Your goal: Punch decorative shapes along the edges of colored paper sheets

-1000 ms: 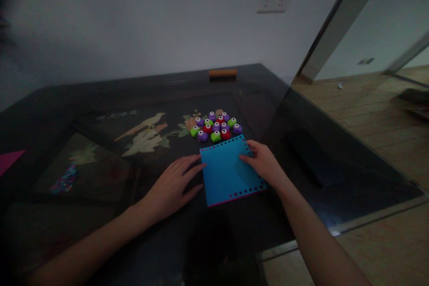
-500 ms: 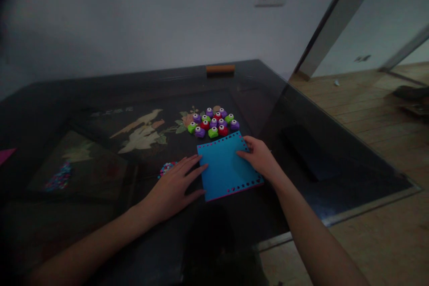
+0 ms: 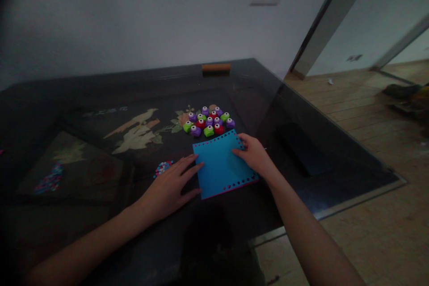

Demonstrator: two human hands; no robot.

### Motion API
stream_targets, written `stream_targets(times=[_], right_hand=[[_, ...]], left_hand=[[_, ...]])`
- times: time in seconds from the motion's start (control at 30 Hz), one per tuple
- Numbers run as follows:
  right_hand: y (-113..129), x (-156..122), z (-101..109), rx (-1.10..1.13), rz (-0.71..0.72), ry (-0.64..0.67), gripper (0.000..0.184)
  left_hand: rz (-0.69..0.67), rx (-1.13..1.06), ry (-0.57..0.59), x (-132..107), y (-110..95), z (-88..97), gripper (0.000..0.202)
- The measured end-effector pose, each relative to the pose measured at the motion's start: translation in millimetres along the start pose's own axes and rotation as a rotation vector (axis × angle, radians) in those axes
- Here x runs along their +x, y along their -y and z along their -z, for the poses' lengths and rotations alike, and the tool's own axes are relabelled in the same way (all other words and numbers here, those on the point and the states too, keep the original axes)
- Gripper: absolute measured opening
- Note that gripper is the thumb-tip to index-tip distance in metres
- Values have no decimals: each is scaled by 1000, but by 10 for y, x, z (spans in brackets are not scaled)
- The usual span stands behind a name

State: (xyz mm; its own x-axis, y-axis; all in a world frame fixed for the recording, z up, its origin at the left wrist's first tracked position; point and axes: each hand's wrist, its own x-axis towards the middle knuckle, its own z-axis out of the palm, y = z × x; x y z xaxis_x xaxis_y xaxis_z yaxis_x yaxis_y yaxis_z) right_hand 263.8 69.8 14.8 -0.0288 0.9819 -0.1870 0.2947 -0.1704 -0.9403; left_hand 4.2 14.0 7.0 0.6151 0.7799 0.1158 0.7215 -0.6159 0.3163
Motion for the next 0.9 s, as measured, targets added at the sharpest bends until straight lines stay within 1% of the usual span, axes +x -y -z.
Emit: stream_targets(times=[0.27,0.43,0.53,0.63,0.73,0.9], right_hand=[[15,-18,12,-27,25,40,24],[-2,-7,20,-43,35,64,25],[-24,10,24,-43,51,73,26],[-40,18,27,-92,69,64,26],[-37,13,33,-186,90,28,31],[-11,2,77,-350,89,-120,38]], left_hand=[[-9,18,19,-6,-4,1,57],[-16,31,20,-10,-20,21,56],[-19,50,43,-4,-30,37,56],[-16,56,51,3,-31,40,57],[-21,47,33,2,-27,33,56],[-29,33,19,-2,-16,28,56]])
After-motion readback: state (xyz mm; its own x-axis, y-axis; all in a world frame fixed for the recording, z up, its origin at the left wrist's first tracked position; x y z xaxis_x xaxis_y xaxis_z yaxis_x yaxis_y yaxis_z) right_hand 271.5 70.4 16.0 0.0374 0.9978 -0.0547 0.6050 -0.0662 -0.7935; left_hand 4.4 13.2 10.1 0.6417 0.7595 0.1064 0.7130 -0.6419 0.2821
